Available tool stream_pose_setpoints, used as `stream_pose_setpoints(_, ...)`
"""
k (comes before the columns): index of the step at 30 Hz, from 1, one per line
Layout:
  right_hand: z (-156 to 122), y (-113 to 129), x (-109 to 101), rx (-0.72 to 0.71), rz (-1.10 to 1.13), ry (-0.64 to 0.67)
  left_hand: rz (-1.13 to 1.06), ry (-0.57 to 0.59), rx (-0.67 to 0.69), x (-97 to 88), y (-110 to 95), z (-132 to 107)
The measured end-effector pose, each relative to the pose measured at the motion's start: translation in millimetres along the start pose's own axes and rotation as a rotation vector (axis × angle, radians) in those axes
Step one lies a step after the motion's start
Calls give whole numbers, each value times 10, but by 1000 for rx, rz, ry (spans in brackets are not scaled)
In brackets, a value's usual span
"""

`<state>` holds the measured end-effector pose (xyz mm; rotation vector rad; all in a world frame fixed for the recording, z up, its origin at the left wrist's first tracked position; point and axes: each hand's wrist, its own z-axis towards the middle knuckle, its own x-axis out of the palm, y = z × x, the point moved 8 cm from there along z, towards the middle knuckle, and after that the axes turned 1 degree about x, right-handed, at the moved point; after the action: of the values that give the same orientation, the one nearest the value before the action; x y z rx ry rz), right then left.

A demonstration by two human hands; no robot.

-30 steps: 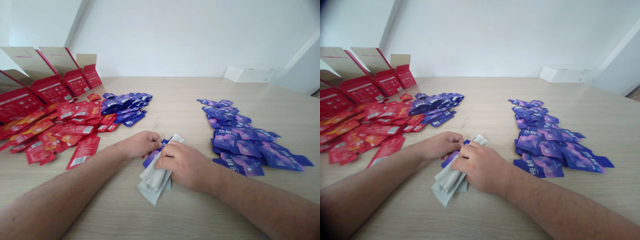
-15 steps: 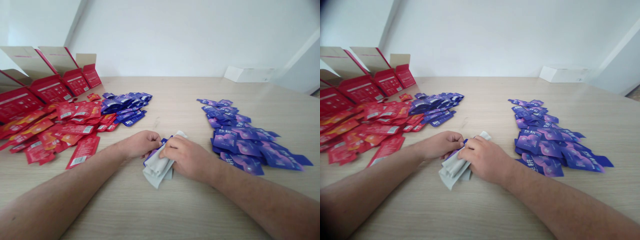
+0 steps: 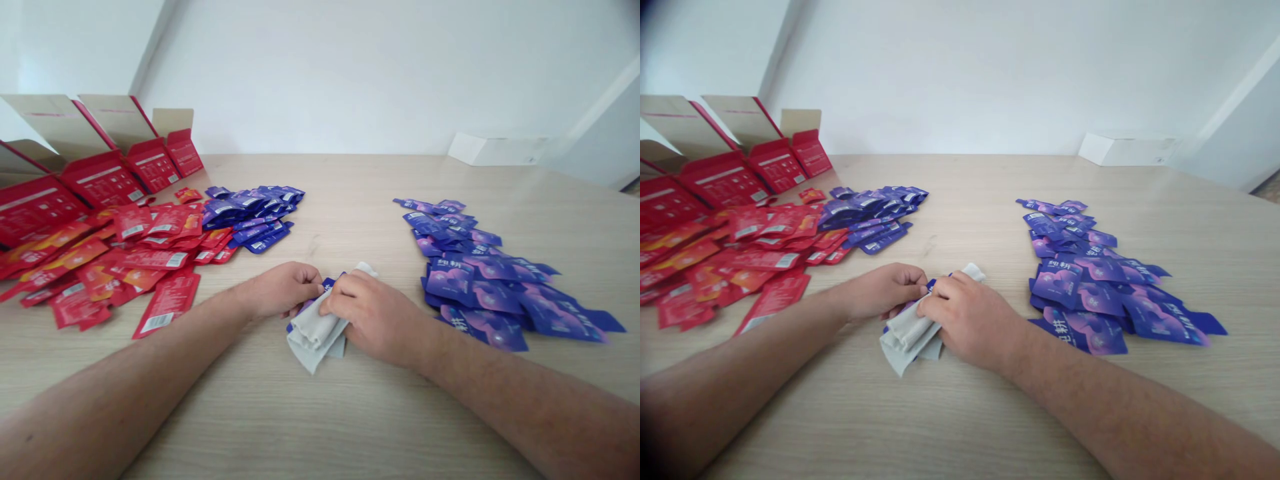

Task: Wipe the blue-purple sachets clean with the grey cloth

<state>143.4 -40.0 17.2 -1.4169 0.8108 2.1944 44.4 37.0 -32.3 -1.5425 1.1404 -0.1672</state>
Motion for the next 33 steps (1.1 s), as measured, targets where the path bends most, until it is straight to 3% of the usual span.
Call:
stream_pose_setpoints(3,-7,110,26,-88,19,31,4,6,-1,0,1,-1)
stream_pose_setpoints(9,0,3,-18,23,7,3,-3,-12,7,-4,-10,-5)
stream_pose_setpoints(14,-8,116,24,-85,27,40,0,-2,0,-3,-9,-4)
stream_pose_setpoints(19,4,12,-16,15,8,1,-5,-5,0,-7,-9,-9)
stream_pose_setpoints(24,-4,102,18,-64,6,42,-1,2,3,-2,2,-4)
stream_pose_setpoints(30,-9,4,-13,14,7,-5,-6,-4,10,1,-17,-8)
stream_pose_setpoints(33,-13,100,19,-63,9,26,3,0,3,4,-17,-11)
